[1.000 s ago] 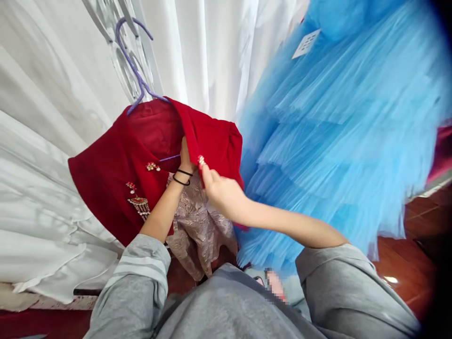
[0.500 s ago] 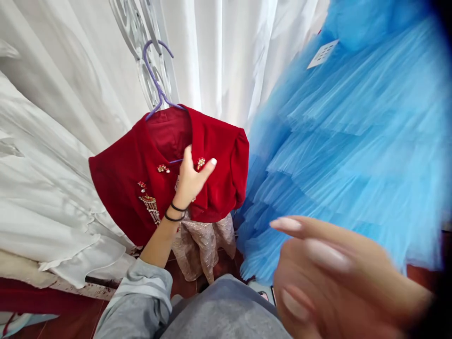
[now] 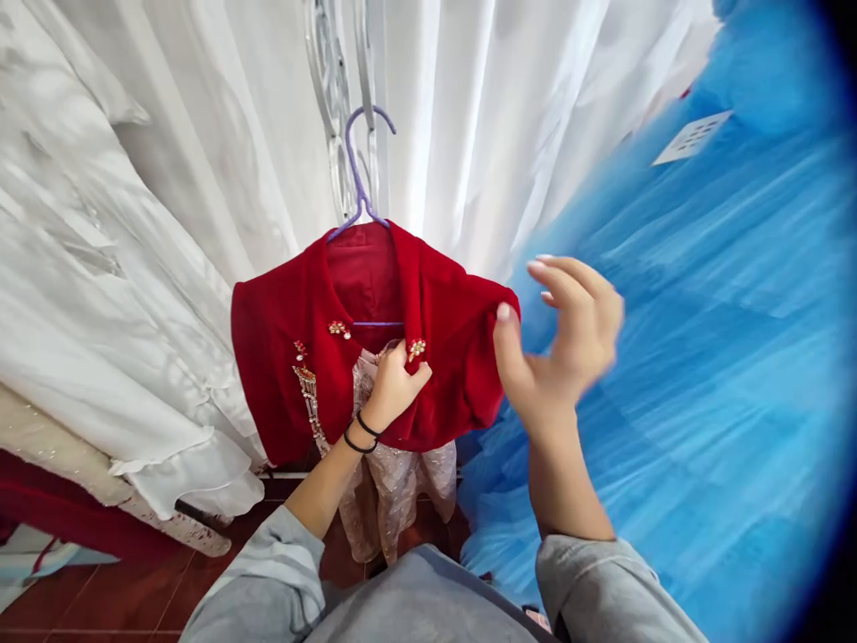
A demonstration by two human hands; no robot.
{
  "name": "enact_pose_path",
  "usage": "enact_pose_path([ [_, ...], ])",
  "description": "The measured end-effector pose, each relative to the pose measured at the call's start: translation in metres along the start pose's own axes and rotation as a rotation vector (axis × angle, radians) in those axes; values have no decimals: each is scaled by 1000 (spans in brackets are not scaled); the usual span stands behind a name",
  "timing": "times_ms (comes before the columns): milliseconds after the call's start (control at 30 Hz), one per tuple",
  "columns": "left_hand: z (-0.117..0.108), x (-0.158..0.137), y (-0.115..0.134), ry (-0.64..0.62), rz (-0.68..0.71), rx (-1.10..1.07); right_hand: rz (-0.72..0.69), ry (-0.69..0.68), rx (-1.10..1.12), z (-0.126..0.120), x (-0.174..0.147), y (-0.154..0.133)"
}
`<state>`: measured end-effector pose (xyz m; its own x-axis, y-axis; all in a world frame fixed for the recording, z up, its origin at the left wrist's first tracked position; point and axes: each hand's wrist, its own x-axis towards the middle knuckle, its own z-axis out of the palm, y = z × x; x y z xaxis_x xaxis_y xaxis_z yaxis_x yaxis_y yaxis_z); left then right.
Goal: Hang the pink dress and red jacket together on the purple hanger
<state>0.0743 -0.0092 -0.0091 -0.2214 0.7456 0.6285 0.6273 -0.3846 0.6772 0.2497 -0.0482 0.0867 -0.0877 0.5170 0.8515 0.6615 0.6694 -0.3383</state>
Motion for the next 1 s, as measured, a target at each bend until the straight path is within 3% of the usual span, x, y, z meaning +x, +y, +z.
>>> enact_pose_path([
  [100,-7,-7,-4,-59,15,97,26,78,-34,48,23,48],
  [200,-25,-18,-7,-23,107,168,66,71,-45,84,10,80],
  [233,-33,-22,-9,69,156,199,90,124,-58,91,1,83],
  [333,-52,-28,-15,516,281,420,136,297,-73,105,-30,66],
  [400,-59,-23,-22,690,251,617,128,235,-39,116,-41,44],
  [433,-62,-17,-26,702,188,696,126,155,-22,123,-43,33],
  [533,-71,0,-37,609,-17,824,193,-41,-39,146,-33,16],
  [633,-87,6,-38,548,-45,834,215,-106,-27,151,-22,19],
  [733,-97,6,-23,487,49,735,38,1,88,131,-22,10],
  [800,-95,11,-11,420,132,658,-95,105,132,121,-27,-11],
  [867,-88,19,-3,317,158,611,-157,106,119,123,-31,-35],
  [1000,-88,27,-2,21,31,516,-43,-285,10,145,-38,-50],
])
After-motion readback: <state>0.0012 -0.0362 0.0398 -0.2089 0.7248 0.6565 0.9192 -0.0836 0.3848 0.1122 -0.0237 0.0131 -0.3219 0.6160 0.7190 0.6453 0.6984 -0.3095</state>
